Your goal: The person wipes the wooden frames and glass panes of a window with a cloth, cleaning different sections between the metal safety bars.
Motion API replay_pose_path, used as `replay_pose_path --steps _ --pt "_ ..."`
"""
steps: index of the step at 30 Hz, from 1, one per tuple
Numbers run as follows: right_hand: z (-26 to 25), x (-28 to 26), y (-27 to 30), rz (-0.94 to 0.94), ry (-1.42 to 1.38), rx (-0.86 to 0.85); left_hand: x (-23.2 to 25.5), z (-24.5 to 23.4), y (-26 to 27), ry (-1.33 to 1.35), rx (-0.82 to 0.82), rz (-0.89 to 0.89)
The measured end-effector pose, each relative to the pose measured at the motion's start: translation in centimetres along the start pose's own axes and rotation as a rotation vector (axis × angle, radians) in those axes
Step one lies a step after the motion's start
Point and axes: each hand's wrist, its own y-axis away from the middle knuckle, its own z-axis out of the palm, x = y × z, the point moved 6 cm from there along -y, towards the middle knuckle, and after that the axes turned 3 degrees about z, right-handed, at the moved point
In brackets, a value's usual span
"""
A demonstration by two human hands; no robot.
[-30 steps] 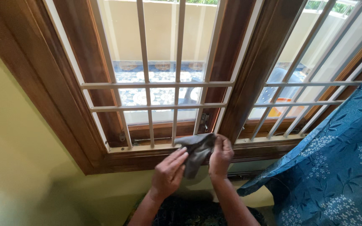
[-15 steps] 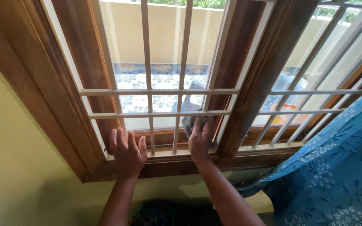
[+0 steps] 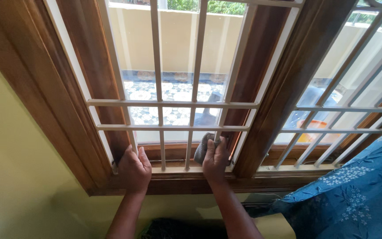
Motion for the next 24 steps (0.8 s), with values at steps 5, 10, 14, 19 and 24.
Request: replay_pose_path --steps 5,10,14,19,24 --pt "-0.6 -0.3 1.8 -0.018 0.111 -0.046 0.1 -0.3 0.3 0.047 0.033 0.014" --pt "-1.3 -0.4 2.9 0.001 0.214 -0.105 -0.3 0.0 0.7 0.037 -0.015 -0.02" --pt "-1.9 0.3 3.9 0.068 0.296 -0.155 -0.7 0.3 0.9 0.013 -0.073 -0.075" --pt "-3.4 0.6 6.6 -0.301 0.641 -0.083 -0.4 -0.1 0.9 0.061 -0.011 -0.015" --pt "-4.9 0.2 10.3 -0.435 0.749 -0.052 -0.9 0.3 1.3 0.041 -0.022 -0.015"
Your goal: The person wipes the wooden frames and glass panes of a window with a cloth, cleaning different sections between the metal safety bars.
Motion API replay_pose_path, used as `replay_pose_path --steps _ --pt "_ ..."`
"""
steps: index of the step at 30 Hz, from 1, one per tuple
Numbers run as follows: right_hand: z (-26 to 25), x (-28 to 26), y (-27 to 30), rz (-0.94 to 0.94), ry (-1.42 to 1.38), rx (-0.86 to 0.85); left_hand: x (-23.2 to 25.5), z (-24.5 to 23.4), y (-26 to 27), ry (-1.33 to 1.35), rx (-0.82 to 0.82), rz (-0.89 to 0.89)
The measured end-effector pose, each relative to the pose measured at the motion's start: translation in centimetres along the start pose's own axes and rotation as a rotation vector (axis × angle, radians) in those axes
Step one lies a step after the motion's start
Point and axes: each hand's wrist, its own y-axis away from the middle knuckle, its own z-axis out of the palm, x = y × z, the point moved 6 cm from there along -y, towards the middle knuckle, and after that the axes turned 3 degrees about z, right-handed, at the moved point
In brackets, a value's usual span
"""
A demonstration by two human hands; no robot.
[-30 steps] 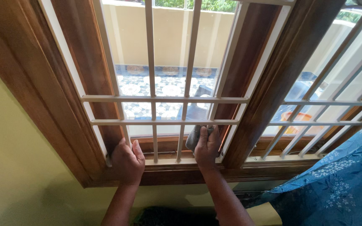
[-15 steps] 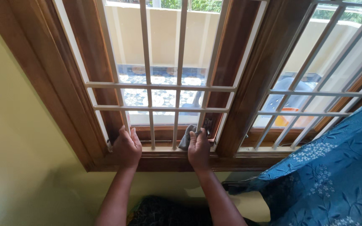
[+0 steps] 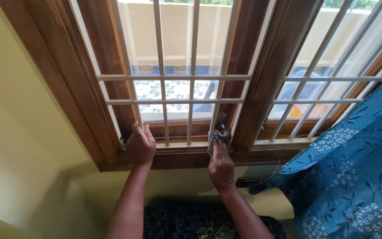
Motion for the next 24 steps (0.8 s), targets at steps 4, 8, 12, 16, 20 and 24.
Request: replay_pose_path --steps 4,8,12,16,20,24 --pt "0.9 -0.4 1.6 0.482 -0.458 -0.079 -0.6 0.5 -0.1 0.038 -0.035 -0.02" --pt "2.1 -4.4 -0.6 0.452 -0.88 0.014 -0.3 -0.1 -0.2 0.034 -0.002 0.0" --pt "3.0 -8.4 -5.7 0.157 -0.792 0.048 -0.3 -0.5 -0.4 0.056 -0.02 -0.026" --pt "7.6 -6.5 -10.1 0.51 -1.058 -0.011 -0.1 -0.5 -0.8 0.042 -0.032 -0.025" --pt "9.5 -4.8 -12.8 0.519 -1.435 -0.03 0.1 -0.6 -1.0 0.067 0.01 0.006" --pt "9.8 -3.8 -13.0 0.461 -1.597 -0.199 -0.1 -0.3 -0.9 0.041 0.011 0.009"
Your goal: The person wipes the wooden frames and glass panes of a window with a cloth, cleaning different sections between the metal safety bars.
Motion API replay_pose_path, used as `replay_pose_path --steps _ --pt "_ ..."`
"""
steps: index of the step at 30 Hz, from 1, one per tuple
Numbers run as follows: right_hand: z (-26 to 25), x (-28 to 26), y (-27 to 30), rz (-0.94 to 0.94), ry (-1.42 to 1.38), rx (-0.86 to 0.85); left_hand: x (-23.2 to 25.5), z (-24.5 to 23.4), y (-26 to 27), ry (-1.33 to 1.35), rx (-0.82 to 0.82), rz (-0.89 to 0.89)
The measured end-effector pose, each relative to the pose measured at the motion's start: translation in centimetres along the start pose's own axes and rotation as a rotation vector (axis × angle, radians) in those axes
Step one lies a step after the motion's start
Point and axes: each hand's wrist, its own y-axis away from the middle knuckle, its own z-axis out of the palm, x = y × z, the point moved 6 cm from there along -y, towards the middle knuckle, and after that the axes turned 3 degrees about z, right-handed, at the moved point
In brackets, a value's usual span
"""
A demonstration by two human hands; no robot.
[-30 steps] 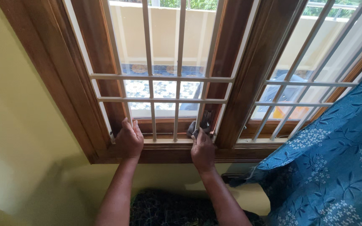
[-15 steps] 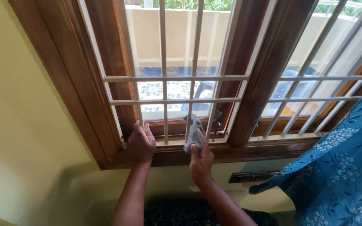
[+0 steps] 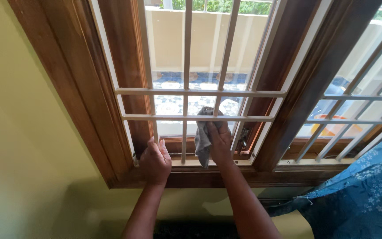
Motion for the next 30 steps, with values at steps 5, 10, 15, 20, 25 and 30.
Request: replay_pose_path --steps 5,10,15,20,25,30 --pt "0.3 0.0 -0.1 0.033 -0.015 -0.038 -0.1 0.3 0.3 0.014 0.019 0.016" --pt "0.8 -0.4 -0.1 0.009 -0.071 -0.046 -0.1 0.4 0.5 0.004 0.007 -0.005" --pt "0.0 0.8 0.3 0.043 -0.055 -0.054 0.1 0.2 0.5 -0.026 0.0 -0.012" --pt "-1.2 3.6 2.8 0.085 0.028 0.028 0.2 0.1 0.7 -0.021 0.073 0.037" --pt "-1.3 3.9 5.2 -0.003 0.283 0.053 -0.4 0.8 0.7 -0.026 0.006 -0.02" --pt "-0.4 2.1 6.5 -0.077 0.689 0.134 -0.4 0.8 0.8 -0.043 0.01 0.002"
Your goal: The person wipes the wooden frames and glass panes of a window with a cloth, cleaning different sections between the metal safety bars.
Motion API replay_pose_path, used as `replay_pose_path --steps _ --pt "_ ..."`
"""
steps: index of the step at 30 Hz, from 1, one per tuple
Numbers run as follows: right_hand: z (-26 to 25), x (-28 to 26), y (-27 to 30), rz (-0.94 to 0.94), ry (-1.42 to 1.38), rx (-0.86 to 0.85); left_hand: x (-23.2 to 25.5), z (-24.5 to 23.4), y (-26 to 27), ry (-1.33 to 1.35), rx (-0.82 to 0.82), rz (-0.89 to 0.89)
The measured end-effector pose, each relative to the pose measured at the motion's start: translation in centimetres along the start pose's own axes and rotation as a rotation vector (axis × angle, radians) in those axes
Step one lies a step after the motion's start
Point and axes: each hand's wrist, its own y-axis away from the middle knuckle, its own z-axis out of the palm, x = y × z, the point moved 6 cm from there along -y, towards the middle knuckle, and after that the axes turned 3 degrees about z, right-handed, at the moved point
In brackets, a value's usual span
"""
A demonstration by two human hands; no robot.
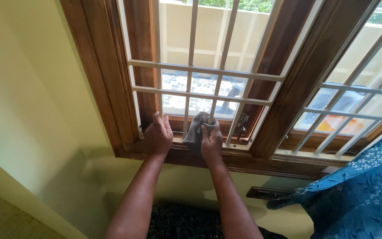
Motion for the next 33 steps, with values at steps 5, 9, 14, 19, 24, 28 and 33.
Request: replay_pose_path --steps 5,9,14,19,24,28,33 --pt "-0.6 -1.3 1.3 0.109 0.31 -0.014 -1.3 0.9 0.4 0.021 -0.179 0.029" --pt "-1.2 -2.6 3.7 -0.234 0.498 0.127 -1.2 -0.1 0.0 0.043 -0.142 0.137" --pt "-1.4 -0.8 8.3 -0.187 0.382 0.21 -0.7 -0.8 0.1 0.025 -0.126 0.11" --pt "2.0 -3.9 9.6 -0.289 0.277 0.105 -1.0 -1.2 0.1 0.056 -0.132 0.086" --pt "6.3 -5.6 4.4 -0.286 0.193 0.011 -1.5 -1.7 0.1 0.197 -0.124 0.043" --pt "7.3 -4.8 -1.2 0.006 0.019 0.018 -1.6 -1.5 0.2 0.206 -0.088 0.056" --pt "7.6 -5.1 -5.9 0.048 -0.507 -0.091 -1.7 -1.4 0.3 0.208 -0.042 0.109"
